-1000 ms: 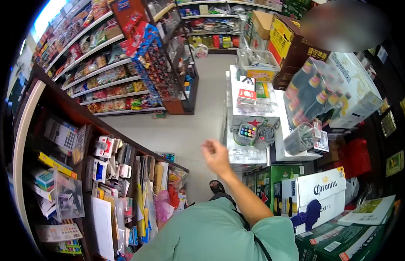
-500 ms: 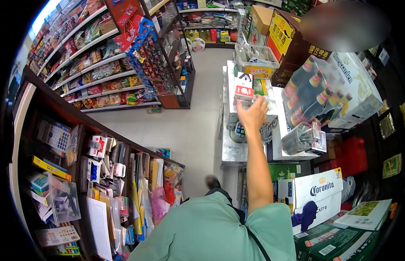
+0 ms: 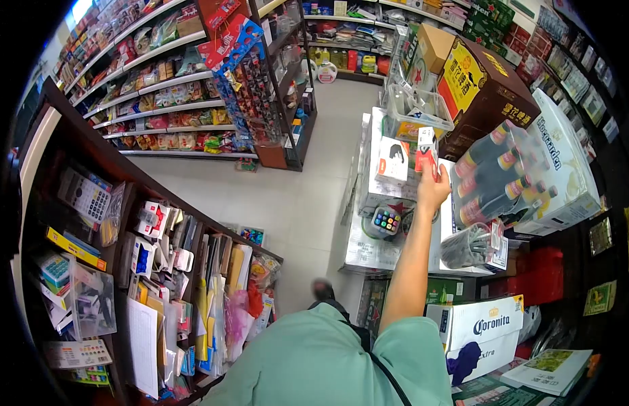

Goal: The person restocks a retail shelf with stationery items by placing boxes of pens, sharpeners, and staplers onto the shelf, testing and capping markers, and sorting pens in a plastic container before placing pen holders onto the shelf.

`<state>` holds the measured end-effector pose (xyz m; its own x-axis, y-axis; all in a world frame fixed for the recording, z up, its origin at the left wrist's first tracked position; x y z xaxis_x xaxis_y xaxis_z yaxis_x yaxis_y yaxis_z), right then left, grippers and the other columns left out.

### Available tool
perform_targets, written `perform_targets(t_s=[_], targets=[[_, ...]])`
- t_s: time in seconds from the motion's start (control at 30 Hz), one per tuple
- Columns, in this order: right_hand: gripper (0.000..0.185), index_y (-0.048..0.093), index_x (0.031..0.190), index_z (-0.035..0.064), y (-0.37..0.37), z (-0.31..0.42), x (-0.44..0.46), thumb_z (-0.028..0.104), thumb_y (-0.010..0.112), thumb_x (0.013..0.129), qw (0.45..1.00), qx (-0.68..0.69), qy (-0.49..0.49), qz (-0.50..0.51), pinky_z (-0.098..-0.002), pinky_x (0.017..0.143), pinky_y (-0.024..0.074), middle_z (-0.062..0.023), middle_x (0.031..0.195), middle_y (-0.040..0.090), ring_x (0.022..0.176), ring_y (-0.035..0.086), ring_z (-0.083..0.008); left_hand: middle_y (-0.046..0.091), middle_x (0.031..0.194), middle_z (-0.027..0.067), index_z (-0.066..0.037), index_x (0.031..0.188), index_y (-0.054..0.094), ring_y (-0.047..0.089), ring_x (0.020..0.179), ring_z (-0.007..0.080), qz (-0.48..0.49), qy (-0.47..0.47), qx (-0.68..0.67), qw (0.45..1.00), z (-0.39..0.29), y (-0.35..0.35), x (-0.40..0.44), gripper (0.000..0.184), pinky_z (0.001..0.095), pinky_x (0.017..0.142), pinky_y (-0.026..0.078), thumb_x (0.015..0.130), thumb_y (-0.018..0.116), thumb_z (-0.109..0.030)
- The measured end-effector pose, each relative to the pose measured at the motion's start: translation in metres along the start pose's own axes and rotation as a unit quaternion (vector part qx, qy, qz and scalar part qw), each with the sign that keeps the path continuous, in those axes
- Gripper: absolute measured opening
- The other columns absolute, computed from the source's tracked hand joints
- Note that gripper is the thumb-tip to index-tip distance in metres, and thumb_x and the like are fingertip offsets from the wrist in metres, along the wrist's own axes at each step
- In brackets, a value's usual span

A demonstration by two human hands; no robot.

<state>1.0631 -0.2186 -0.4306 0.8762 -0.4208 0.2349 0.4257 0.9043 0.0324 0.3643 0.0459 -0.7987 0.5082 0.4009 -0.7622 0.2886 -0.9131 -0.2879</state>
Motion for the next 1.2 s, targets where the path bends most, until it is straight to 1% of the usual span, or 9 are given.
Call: perform_targets(t_s=[0.27, 0.37, 0.57, 0.73, 0.83, 0.87, 0.93, 1.1, 1.2], targets=[[0.068, 0.061, 0.125, 0.0067, 0.049, 0.048, -0.073, 0.045, 0.072, 0.071, 0.900, -0.361, -0.242, 0.027, -0.0489, 0.095, 0.0392, -0.0162, 0.111, 0.062, 0.105, 0.057, -0.0349, 0.069, 0.089, 0.0101, 0.004, 0.115, 0.063, 0.064, 0.076, 0.0158, -0.028, 0.048, 0.003, 0.998, 0.028, 0.003, 0.036, 0.036, 0.0269, 0.067, 0.052, 0.091, 0.066, -0.023], [0.076, 0.053, 0.132, 0.0089, 0.058, 0.043, -0.084, 0.045, 0.075, 0.069, 0.878, -0.434, -0.201, 0.034, -0.0504, 0.095, 0.0386, -0.0168, 0.118, 0.054, 0.109, 0.053, -0.0363, 0.067, 0.086, 0.0082, 0.003, 0.110, 0.065, 0.062, 0.073, 0.0143, -0.039, -0.036, -0.148, 0.988, -0.066, -0.015, -0.025, 0.033, 0.0274, 0.063, 0.052, 0.090, 0.065, -0.023], [0.087, 0.043, 0.138, 0.0047, 0.062, 0.045, -0.078, 0.038, 0.078, 0.066, 0.873, -0.457, -0.151, 0.079, -0.0451, 0.087, 0.0467, -0.0220, 0.110, 0.048, 0.101, 0.055, -0.0388, 0.067, 0.087, 0.0080, 0.004, 0.108, 0.065, 0.061, 0.070, 0.0129, -0.084, -0.017, -0.157, 0.984, -0.099, -0.017, -0.042, 0.032, 0.0271, 0.061, 0.052, 0.091, 0.064, -0.023], [0.094, 0.041, 0.141, -0.0015, 0.054, 0.046, -0.076, 0.034, 0.080, 0.064, 0.924, -0.348, -0.110, 0.113, -0.0396, 0.090, 0.0466, -0.0213, 0.113, 0.049, 0.101, 0.056, -0.0348, 0.069, 0.094, 0.0082, 0.006, 0.117, 0.061, 0.062, 0.071, 0.0129, -0.033, 0.019, -0.103, 0.994, -0.086, -0.003, -0.029, 0.043, 0.0279, 0.064, 0.051, 0.090, 0.063, -0.027], [0.094, 0.040, 0.140, -0.0078, 0.059, 0.048, -0.114, 0.026, 0.085, 0.065, 0.953, -0.136, -0.097, 0.253, -0.0331, 0.092, 0.0461, -0.0175, 0.114, 0.057, 0.104, 0.058, -0.0248, 0.069, 0.097, 0.0110, 0.004, 0.119, 0.061, 0.065, 0.081, 0.0156, -0.020, 0.081, -0.087, 0.993, -0.158, -0.008, -0.037, 0.042, 0.0287, 0.072, 0.053, 0.090, 0.063, -0.026], [0.081, 0.040, 0.140, -0.0092, 0.066, 0.058, -0.144, 0.013, 0.080, 0.073, 0.944, 0.072, 0.033, 0.321, -0.0315, 0.095, 0.0454, -0.0149, 0.119, 0.059, 0.108, 0.059, -0.0212, 0.069, 0.099, 0.0123, 0.004, 0.119, 0.061, 0.066, 0.086, 0.0174, -0.018, 0.130, -0.094, 0.987, -0.186, -0.012, -0.037, 0.042, 0.0294, 0.076, 0.053, 0.090, 0.063, -0.026], [0.065, 0.045, 0.134, -0.0110, 0.078, 0.075, -0.197, 0.005, 0.073, 0.078, 0.840, 0.289, 0.177, 0.423, -0.0328, 0.099, 0.0446, -0.0135, 0.121, 0.060, 0.109, 0.060, -0.0202, 0.065, 0.115, 0.0176, 0.005, 0.125, 0.055, 0.064, 0.104, 0.0224, -0.053, 0.206, -0.102, 0.972, -0.259, -0.025, -0.050, 0.043, 0.0329, 0.090, 0.050, 0.093, 0.062, -0.023], [0.086, 0.035, 0.144, 0.0108, 0.092, 0.113, -0.306, 0.031, 0.079, 0.073, 0.556, 0.448, 0.366, 0.596, -0.0452, 0.104, 0.0421, -0.0100, 0.137, 0.050, 0.125, 0.050, -0.0275, 0.049, 0.138, 0.0220, 0.005, 0.143, 0.032, 0.058, 0.117, 0.0244, -0.113, 0.417, -0.212, 0.877, -0.443, -0.072, -0.156, 0.061, 0.0350, 0.097, 0.047, 0.094, 0.060, -0.018], [0.088, 0.035, 0.144, 0.0105, 0.093, 0.132, -0.346, 0.032, 0.080, 0.072, 0.498, 0.440, 0.402, 0.630, -0.0456, 0.104, 0.0420, -0.0098, 0.136, 0.051, 0.124, 0.052, -0.0276, 0.044, 0.142, 0.0222, 0.003, 0.147, 0.022, 0.055, 0.120, 0.0259, -0.152, 0.454, -0.270, 0.835, -0.465, -0.088, -0.199, 0.071, 0.0359, 0.097, 0.047, 0.093, 0.063, -0.020]])
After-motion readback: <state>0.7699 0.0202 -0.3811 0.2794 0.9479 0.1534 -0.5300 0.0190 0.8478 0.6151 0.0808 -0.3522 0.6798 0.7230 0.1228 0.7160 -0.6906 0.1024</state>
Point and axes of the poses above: each hand's wrist, its own x-axis towards the middle knuckle, its own y-axis out of the palm, z = x × y, the point moved 5 cm from there along x, towards the middle knuckle
